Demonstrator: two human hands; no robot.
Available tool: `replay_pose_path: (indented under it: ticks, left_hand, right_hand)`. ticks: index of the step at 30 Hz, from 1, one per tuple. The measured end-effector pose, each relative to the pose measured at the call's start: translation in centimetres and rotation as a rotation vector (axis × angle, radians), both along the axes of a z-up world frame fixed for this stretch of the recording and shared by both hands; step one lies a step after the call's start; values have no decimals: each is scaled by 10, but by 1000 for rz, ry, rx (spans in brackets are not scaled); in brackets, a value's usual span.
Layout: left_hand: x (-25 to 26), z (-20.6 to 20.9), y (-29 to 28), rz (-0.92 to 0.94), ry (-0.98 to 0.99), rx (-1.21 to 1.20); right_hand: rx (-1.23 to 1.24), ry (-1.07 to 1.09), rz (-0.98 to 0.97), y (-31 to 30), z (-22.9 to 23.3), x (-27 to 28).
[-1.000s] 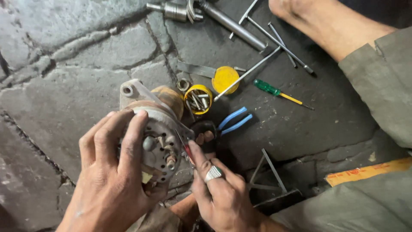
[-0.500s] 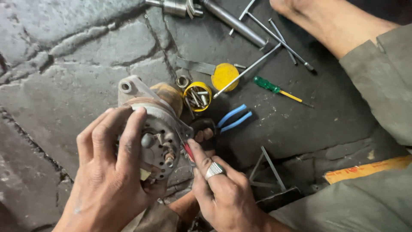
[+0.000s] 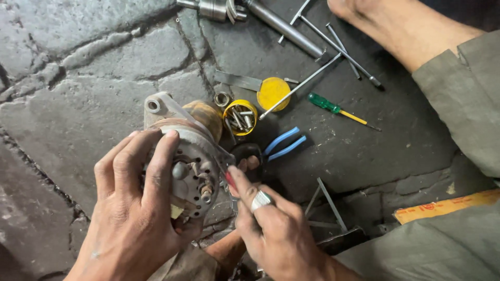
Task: Repairing or disassembling an alternator or electric motor component using various hand tools.
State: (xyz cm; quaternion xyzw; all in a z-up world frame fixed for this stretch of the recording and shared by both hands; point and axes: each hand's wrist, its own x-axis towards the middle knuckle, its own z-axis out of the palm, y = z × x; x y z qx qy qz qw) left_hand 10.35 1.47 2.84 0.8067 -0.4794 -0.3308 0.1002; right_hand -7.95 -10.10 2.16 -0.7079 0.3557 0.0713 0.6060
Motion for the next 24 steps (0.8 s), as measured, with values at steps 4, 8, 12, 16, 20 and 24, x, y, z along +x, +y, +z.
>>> replay_pose_path:
  ticks: [4,8,12,16,20,24]
  left_hand:
    - [3,0,-2,-3,-2,-12]
    - [0,1,-2,-5,-7,4]
    - [1,1,-1,3,-1,-9]
    - [0,2,-2,12,6,-16]
    - [0,0,-1,16,10,-8]
    - [-1,2,-2,17,-6,-7]
  right_hand:
    - [26,-1,-16,-2,0,2]
    - [-5,-63,-25,2,-2,-1]
    - [9,-7,-46,4,0,0]
    - [7,-9,-22,3,-1,0]
    - [22,53,3,4,6,-1]
    - [-81,-58,-34,11,-2,-2]
